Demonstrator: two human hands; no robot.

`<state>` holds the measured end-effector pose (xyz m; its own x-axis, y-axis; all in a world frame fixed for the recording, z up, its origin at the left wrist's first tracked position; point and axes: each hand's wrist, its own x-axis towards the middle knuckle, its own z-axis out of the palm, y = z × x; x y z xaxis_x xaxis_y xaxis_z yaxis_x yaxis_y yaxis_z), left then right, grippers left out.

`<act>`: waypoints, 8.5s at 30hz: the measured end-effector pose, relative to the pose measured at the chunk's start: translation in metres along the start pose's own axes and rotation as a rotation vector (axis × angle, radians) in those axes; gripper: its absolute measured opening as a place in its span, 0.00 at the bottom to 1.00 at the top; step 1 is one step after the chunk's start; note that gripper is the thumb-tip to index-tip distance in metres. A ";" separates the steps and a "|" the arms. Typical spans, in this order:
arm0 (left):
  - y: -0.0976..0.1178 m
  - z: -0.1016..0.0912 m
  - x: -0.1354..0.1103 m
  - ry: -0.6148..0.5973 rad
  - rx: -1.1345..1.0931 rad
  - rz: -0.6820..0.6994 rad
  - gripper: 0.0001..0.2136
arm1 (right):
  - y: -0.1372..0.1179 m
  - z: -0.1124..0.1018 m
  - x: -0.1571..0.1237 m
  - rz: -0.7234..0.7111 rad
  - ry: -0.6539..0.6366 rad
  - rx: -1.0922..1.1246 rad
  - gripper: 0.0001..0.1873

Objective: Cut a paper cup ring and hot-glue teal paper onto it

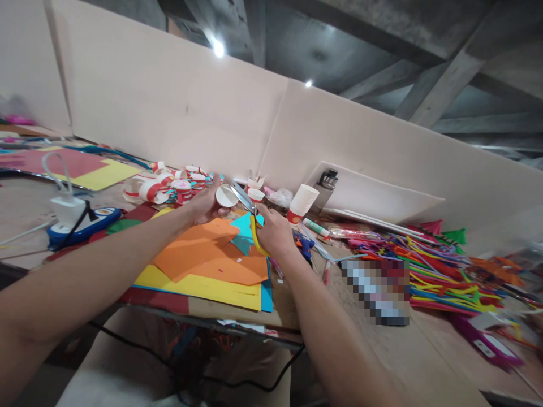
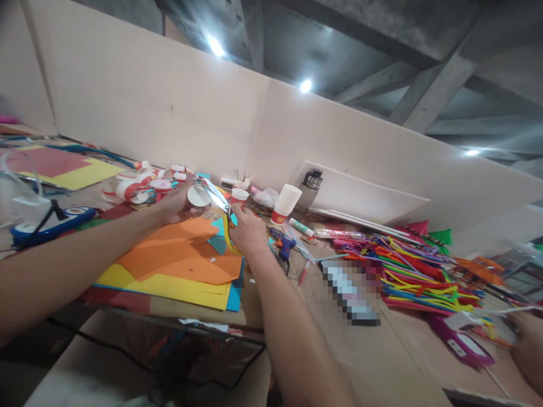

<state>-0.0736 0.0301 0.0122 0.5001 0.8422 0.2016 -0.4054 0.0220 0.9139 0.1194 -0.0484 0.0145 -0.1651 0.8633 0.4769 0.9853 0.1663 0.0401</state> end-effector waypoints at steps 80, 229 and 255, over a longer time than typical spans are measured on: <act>-0.010 -0.008 0.001 -0.104 0.230 0.371 0.25 | 0.005 0.008 -0.001 0.126 0.031 0.228 0.20; -0.001 -0.001 -0.005 0.015 0.343 0.320 0.30 | -0.001 0.001 -0.003 0.043 0.008 0.180 0.17; 0.008 -0.011 -0.010 -0.170 0.025 0.167 0.31 | 0.011 0.011 -0.001 0.201 0.102 0.451 0.18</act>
<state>-0.0905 0.0274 0.0138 0.5507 0.7298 0.4050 -0.4750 -0.1250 0.8711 0.1295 -0.0422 0.0050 0.0537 0.8524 0.5201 0.8759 0.2099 -0.4344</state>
